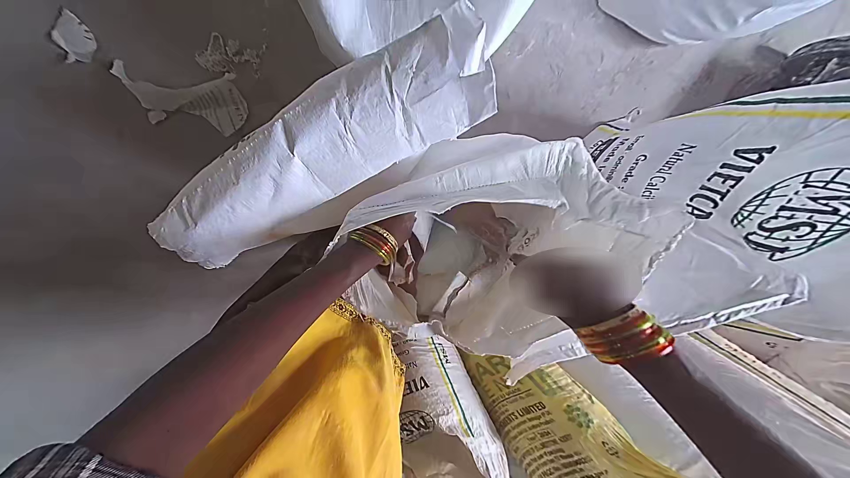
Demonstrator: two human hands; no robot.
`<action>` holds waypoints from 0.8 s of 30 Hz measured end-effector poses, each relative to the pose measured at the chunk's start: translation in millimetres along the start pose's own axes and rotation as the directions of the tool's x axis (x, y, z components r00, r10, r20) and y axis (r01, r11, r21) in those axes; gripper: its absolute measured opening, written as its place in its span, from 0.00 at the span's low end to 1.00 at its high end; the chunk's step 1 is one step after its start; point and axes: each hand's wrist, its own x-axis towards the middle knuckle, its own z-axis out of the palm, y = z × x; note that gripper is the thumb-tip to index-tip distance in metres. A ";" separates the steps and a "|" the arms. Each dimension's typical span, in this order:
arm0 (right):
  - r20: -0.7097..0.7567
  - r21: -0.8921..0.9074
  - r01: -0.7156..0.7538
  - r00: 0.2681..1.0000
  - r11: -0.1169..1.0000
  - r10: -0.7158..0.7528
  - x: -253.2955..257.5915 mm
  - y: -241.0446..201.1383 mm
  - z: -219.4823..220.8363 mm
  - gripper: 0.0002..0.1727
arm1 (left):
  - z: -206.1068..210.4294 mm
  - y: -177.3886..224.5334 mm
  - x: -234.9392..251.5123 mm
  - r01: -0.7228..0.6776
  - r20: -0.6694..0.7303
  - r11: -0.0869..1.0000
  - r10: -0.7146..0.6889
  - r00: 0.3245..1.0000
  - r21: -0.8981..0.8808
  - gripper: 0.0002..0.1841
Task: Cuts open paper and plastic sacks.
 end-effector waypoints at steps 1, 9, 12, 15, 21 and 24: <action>-0.033 0.048 0.008 0.999 0.999 -0.006 -8.0 -0.6 -2.0 0.15 | -2.8 4.3 -2.2 -0.032 0.013 0.999 0.032 0.999 -0.041 0.22; -0.098 0.719 -0.227 0.903 0.657 0.419 -42.6 -28.2 -7.5 0.19 | 61.6 9.6 11.6 -0.208 -0.351 0.975 0.170 0.921 -0.073 0.24; -0.029 0.941 -0.172 0.818 0.292 0.575 -45.9 -36.5 -3.7 0.14 | 14.2 31.9 -38.1 -0.196 -0.203 0.972 0.167 0.965 -0.133 0.19; -0.009 0.993 -0.067 0.759 0.093 0.651 -53.7 -43.0 1.5 0.16 | 13.0 41.9 -48.1 -0.207 -0.211 0.970 0.177 0.961 -0.130 0.15; -0.051 0.993 0.111 0.680 -0.033 0.732 -84.3 -52.4 12.5 0.14 | 11.1 65.0 -59.6 -0.273 -0.028 0.950 0.271 0.962 -0.150 0.15; -0.043 0.983 0.163 0.653 -0.086 0.756 -98.2 -55.0 19.0 0.14 | 15.9 71.2 -52.8 -0.316 -0.125 0.927 0.296 0.947 -0.203 0.14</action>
